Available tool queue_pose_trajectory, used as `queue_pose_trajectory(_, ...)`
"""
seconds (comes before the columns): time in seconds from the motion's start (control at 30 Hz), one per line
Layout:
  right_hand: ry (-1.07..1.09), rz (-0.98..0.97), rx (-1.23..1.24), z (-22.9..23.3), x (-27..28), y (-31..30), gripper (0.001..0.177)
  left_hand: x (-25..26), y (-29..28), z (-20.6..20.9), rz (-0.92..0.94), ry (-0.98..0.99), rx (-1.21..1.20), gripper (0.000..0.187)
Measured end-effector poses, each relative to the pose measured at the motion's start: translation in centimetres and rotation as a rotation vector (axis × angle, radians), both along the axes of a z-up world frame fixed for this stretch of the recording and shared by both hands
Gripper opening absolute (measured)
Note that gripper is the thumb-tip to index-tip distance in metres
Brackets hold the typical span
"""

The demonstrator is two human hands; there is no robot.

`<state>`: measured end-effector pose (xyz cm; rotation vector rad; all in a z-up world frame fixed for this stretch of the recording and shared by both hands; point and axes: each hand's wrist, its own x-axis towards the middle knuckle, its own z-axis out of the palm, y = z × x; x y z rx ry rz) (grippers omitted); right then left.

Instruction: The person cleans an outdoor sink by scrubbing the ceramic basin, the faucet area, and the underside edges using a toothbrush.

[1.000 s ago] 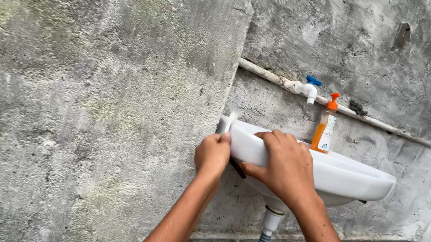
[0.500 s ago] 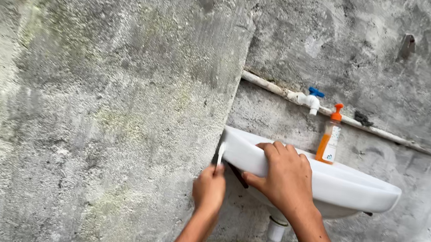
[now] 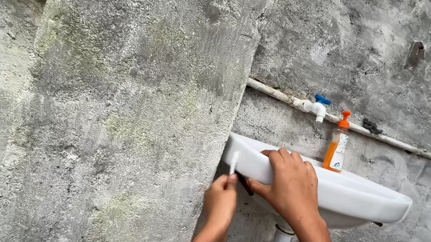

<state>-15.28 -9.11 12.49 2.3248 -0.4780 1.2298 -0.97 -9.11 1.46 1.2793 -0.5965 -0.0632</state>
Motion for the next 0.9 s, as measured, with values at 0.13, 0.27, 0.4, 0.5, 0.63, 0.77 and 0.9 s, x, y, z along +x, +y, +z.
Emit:
queue_pose_trajectory(0.13, 0.037, -0.048, 0.041, 0.1, -0.2, -0.2, 0.073, 0.0, 1.4, 0.1, -0.038, 0.068, 0.073, 0.038)
queue_pose_trajectory(0.27, 0.047, 0.053, 0.016, 0.5, -1.5, -1.2, 0.101, -0.1, 0.9, -0.5, -0.008, 0.050, 0.035, 0.040)
queue_pose_trajectory(0.4, -0.131, -0.175, 0.022, -1.9, -2.7, -2.4, 0.108, -0.5, 0.5, -1.5, -0.175, 0.123, -0.010, 0.028)
queue_pose_trajectory(0.5, -0.132, -0.115, 0.037, -2.3, -2.5, -3.1, 0.108, 1.0, 1.0, -1.5, -0.037, 0.107, 0.105, 0.048)
queue_pose_trajectory(0.63, -0.141, -0.060, 0.001, -2.7, -2.8, -3.6, 0.100, -2.0, -0.5, -2.3, -0.005, -0.012, 0.011, 0.045)
queue_pose_trajectory(0.77, -0.141, -0.050, -0.013, -2.6, -2.7, -3.4, 0.093, -0.8, -1.1, -1.9, 0.058, -0.110, -0.248, 0.045)
queue_pose_trajectory(0.9, -0.164, -0.004, -0.048, -2.6, -2.8, -3.2, 0.088, -2.0, -0.4, -0.8, 0.165, -0.200, -0.292, 0.037)
